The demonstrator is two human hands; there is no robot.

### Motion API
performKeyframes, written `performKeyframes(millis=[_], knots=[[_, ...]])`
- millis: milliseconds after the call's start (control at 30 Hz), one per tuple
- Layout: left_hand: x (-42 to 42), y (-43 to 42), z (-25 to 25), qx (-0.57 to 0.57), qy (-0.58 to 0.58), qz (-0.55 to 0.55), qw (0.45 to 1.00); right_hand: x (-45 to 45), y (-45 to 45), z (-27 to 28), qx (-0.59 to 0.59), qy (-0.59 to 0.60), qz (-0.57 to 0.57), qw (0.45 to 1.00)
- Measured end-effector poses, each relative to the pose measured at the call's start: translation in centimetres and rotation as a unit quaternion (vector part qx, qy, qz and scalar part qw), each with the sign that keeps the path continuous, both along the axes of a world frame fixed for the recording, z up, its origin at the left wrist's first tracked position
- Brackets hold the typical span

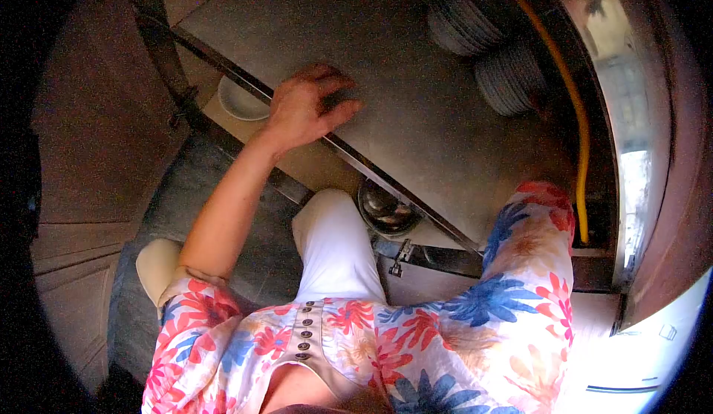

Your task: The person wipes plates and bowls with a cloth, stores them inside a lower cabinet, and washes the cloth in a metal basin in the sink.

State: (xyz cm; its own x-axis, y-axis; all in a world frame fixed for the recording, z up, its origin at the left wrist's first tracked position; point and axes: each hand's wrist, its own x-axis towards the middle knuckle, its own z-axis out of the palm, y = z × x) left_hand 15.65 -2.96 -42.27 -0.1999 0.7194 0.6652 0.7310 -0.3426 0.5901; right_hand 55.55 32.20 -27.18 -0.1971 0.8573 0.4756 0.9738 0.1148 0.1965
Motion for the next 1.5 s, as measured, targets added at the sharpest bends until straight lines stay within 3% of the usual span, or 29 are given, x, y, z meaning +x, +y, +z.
performKeyframes(millis=[400, 967, 1500], knots=[[-0.4, 0.1, 0.2, -0.012, 0.002, -0.006, 1.000, -0.2, 0.0, -0.6, 0.005, -0.074, -0.025, 0.997], [0.1, 0.2, 1.7, 0.014, 0.014, 0.008, 1.000, -6.4, 4.4, -1.2, 0.009, -0.297, -0.054, 0.953], [0.2, 0.2, 1.3, -0.035, -0.030, -0.005, 0.999, -6.9, 6.8, -2.6, 0.016, -0.365, -0.062, 0.929]])
